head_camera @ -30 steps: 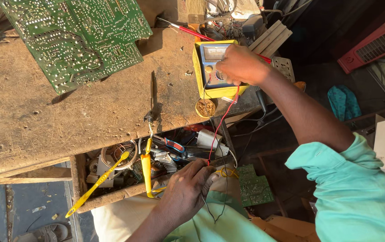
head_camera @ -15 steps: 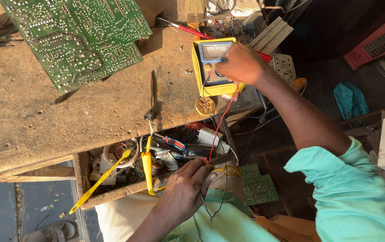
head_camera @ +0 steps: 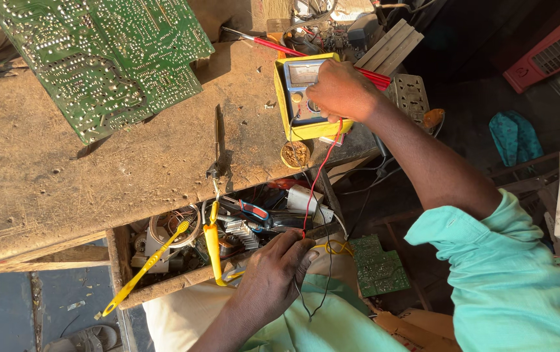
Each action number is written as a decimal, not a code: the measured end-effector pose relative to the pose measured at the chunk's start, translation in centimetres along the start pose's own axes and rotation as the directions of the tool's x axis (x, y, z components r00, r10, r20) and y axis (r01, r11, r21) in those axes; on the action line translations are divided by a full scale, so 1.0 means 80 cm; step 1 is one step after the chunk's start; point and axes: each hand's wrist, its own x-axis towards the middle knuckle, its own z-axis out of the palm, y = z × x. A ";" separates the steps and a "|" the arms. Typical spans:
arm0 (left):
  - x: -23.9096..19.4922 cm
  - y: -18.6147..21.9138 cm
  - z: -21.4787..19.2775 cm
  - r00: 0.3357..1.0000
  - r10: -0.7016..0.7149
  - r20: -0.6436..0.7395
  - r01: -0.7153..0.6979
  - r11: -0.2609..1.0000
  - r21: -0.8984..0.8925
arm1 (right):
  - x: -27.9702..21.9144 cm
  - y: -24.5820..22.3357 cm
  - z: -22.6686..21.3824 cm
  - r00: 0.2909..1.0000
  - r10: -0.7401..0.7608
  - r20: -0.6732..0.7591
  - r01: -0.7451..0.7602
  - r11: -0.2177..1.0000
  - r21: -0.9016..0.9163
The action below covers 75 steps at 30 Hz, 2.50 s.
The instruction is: The person repairs a yellow electrical plug by stripping wires, twisting them, and soldering connections. They use a multimeter to test the circuit and then wrap the plug with electrical tape.
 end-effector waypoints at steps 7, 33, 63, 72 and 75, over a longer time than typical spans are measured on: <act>-0.001 0.011 -0.005 0.999 0.034 -0.022 -0.034 0.999 0.004 | -0.017 -0.017 -0.007 0.993 0.111 -0.026 -0.108 0.989 0.098; -0.007 0.011 -0.022 0.960 0.266 0.086 -0.278 0.881 0.383 | -0.267 -0.041 0.111 0.999 0.050 0.007 -0.007 -0.001 1.000; 0.002 -0.031 -0.013 0.798 -0.598 -0.072 0.366 0.576 -0.731 | -0.301 -0.073 0.205 0.908 -0.189 -0.373 0.368 0.785 0.499; -0.005 -0.040 0.005 0.851 -0.463 -0.246 0.158 0.674 -0.722 | -0.289 -0.071 0.196 0.824 -0.084 -0.561 0.418 0.758 0.500; -0.006 -0.035 0.007 0.840 -0.510 -0.182 0.216 0.624 -0.751 | -0.287 -0.073 0.198 0.840 -0.044 -0.541 0.390 0.742 0.545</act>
